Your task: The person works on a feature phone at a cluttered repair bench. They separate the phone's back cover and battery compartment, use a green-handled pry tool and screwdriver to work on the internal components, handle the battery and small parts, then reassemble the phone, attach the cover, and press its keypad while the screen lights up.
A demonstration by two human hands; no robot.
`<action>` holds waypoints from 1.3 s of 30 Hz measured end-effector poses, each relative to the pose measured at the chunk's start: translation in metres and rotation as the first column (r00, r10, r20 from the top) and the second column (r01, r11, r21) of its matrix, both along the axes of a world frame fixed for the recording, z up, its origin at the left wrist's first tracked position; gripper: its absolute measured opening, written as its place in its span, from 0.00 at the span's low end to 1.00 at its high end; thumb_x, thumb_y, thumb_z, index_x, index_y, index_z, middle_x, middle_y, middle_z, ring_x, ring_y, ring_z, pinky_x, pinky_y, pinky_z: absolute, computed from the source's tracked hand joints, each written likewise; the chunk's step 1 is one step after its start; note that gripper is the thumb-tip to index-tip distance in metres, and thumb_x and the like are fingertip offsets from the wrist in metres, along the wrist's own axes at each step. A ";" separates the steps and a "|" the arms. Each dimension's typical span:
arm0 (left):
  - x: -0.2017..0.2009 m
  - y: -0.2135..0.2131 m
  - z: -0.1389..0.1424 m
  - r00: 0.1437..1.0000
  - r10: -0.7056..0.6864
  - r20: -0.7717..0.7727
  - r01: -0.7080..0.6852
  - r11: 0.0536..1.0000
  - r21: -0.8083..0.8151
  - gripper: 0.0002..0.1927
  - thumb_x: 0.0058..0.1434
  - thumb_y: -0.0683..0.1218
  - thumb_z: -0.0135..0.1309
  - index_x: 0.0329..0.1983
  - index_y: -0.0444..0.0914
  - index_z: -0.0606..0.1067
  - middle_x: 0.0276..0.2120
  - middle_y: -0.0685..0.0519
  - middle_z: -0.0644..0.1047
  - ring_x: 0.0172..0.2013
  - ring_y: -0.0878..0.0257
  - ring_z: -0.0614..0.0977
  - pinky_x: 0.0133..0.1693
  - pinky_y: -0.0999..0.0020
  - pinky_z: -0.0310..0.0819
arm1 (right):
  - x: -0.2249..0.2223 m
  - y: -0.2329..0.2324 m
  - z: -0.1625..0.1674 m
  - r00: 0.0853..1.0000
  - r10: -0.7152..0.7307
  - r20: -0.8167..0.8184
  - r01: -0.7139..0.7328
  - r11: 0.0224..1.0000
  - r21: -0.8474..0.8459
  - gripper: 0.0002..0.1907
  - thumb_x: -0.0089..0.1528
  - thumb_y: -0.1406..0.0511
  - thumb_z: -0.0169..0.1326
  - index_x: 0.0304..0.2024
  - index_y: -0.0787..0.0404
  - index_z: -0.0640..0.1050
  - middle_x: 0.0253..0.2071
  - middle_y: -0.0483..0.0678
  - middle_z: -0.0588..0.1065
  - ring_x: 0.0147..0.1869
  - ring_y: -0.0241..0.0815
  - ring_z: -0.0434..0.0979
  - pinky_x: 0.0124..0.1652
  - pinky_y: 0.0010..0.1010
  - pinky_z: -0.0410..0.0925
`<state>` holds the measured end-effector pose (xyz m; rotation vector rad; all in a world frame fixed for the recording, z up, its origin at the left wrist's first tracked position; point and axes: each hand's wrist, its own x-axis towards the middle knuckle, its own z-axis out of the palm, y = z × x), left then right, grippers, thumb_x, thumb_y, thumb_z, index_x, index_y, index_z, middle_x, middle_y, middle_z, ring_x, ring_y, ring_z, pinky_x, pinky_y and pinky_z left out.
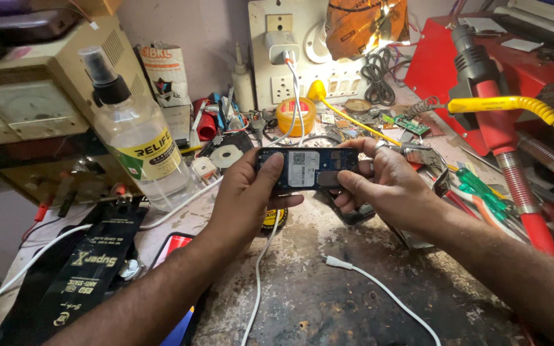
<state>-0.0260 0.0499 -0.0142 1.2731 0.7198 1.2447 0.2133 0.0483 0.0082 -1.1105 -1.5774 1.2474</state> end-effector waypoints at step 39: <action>0.005 -0.020 0.013 0.940 0.139 -0.312 -0.101 0.986 0.137 0.28 0.54 0.40 0.66 0.57 0.39 0.69 0.32 0.49 0.81 0.27 0.66 0.82 0.24 0.73 0.74 | 0.000 -0.006 0.010 0.996 0.066 -0.056 -0.069 0.995 -0.065 0.27 0.60 0.69 0.58 0.62 0.58 0.68 0.30 0.48 0.77 0.27 0.33 0.79 0.28 0.27 0.77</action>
